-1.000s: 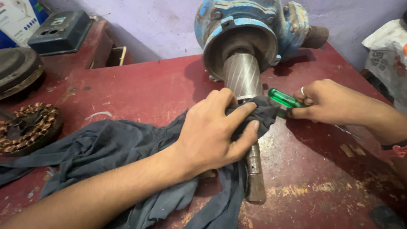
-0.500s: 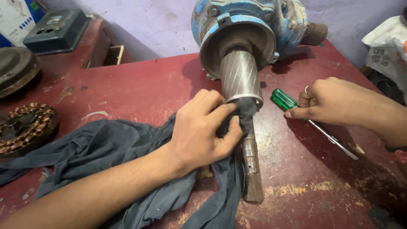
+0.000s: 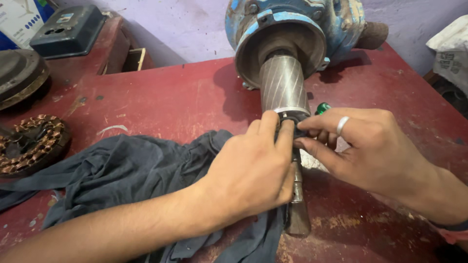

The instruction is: The person holds a motor rotor and uses a green-handled screwdriver to scrape or clean the shaft and end cap. The person repeatedly rotates the rotor and continues scraping along the shaft surface.

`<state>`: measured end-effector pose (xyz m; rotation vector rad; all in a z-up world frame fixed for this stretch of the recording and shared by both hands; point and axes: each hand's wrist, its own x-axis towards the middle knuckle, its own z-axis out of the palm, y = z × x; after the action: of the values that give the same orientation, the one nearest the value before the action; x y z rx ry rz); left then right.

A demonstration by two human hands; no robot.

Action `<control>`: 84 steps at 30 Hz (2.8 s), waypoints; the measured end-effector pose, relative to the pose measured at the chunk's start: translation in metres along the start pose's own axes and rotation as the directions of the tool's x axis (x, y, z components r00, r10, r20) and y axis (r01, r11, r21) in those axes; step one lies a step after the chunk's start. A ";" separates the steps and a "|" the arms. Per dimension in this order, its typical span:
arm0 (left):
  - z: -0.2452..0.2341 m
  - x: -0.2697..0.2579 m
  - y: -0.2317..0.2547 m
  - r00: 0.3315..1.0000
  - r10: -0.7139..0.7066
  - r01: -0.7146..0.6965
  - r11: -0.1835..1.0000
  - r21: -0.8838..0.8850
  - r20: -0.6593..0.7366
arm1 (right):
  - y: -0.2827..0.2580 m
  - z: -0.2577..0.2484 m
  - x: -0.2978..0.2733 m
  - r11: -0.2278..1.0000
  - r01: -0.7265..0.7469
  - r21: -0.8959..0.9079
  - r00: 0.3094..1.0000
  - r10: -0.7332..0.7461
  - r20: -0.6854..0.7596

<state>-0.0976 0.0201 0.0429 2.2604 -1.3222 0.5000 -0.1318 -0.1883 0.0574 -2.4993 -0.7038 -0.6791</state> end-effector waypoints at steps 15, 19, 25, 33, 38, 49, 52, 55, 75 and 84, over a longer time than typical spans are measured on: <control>0.010 -0.017 -0.011 0.983 -0.062 0.038 0.990 -0.136 -0.175 | 0.000 0.006 -0.002 0.999 0.046 0.028 0.999 -0.045 -0.021; 0.007 -0.015 -0.008 0.976 0.037 -0.061 0.992 -0.107 -0.215 | -0.001 0.006 -0.002 0.998 0.046 0.052 0.999 -0.044 -0.025; -0.003 -0.001 -0.006 0.987 -0.159 0.161 0.975 -0.152 0.020 | 0.006 -0.006 0.007 0.913 -0.362 -0.189 0.876 0.402 0.266; 0.006 0.006 -0.030 0.948 -0.295 0.302 0.952 -0.045 0.118 | -0.001 -0.007 0.009 0.889 -0.328 -0.319 0.585 0.456 0.670; 0.015 0.010 -0.065 0.954 -0.056 0.079 0.995 0.067 -0.295 | -0.016 -0.002 0.006 0.905 -0.227 -0.360 0.640 0.417 0.645; 0.013 0.002 -0.055 0.903 0.342 -0.371 0.926 -0.071 -0.260 | 0.010 -0.040 0.008 0.789 -0.607 -0.096 0.636 0.555 0.537; 0.010 0.001 -0.047 0.898 0.349 -0.380 0.922 -0.071 -0.269 | 0.015 -0.054 0.008 0.827 -0.546 -0.130 0.734 0.548 0.402; 0.008 0.002 -0.042 0.889 0.416 -0.439 0.893 -0.100 -0.191 | 0.010 -0.055 0.010 0.853 -0.479 -0.208 0.826 0.518 0.223; 0.027 0.025 -0.091 0.658 0.752 -0.746 0.648 0.153 0.029 | -0.019 -0.012 0.005 0.874 -0.472 -0.114 0.802 0.479 0.358; 0.029 0.030 -0.090 0.608 0.794 -0.772 0.585 0.247 0.019 | -0.006 -0.019 0.004 0.867 -0.436 -0.242 0.461 0.446 0.767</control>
<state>-0.0026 0.0204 0.0157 1.6365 -2.3036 1.0923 -0.1383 -0.1928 0.0765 -2.7582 -0.2459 0.7381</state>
